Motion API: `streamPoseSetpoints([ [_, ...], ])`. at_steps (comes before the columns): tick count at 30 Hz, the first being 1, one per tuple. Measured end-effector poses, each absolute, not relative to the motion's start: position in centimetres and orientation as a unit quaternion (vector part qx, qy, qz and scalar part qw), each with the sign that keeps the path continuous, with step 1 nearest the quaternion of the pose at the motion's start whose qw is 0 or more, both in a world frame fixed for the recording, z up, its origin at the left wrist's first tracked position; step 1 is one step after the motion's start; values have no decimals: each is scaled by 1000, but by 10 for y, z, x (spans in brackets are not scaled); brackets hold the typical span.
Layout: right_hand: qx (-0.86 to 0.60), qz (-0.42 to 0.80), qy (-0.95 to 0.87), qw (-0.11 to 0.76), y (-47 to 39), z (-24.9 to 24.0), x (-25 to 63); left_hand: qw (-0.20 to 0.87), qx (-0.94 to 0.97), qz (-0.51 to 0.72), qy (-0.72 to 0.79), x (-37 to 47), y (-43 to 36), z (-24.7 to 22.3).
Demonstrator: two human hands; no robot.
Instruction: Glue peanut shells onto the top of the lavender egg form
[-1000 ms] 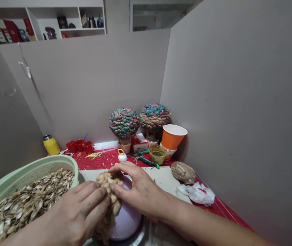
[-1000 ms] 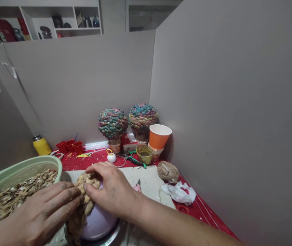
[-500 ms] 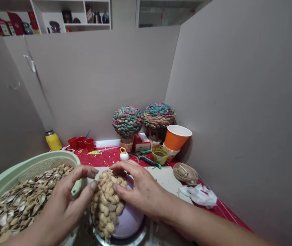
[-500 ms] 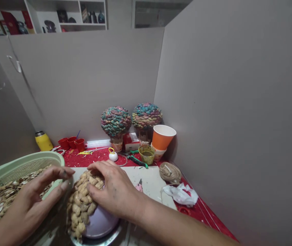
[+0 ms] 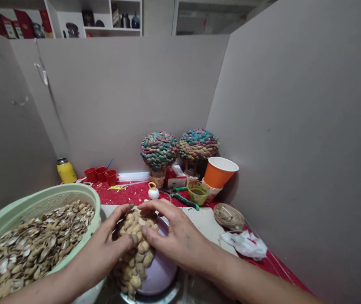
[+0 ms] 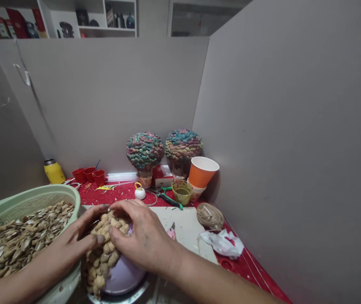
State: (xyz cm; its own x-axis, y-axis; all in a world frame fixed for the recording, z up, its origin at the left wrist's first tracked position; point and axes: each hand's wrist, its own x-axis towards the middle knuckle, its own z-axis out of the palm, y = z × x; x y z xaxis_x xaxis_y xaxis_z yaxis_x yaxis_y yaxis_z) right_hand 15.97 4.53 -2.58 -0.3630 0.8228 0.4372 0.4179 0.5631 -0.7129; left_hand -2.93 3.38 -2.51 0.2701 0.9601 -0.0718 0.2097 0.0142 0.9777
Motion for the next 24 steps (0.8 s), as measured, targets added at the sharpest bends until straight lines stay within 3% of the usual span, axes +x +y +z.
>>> streamPoseSetpoints([
  [24,-389,225,-797,405,40,-28,158,528,585,396,471,-22,32,-23],
])
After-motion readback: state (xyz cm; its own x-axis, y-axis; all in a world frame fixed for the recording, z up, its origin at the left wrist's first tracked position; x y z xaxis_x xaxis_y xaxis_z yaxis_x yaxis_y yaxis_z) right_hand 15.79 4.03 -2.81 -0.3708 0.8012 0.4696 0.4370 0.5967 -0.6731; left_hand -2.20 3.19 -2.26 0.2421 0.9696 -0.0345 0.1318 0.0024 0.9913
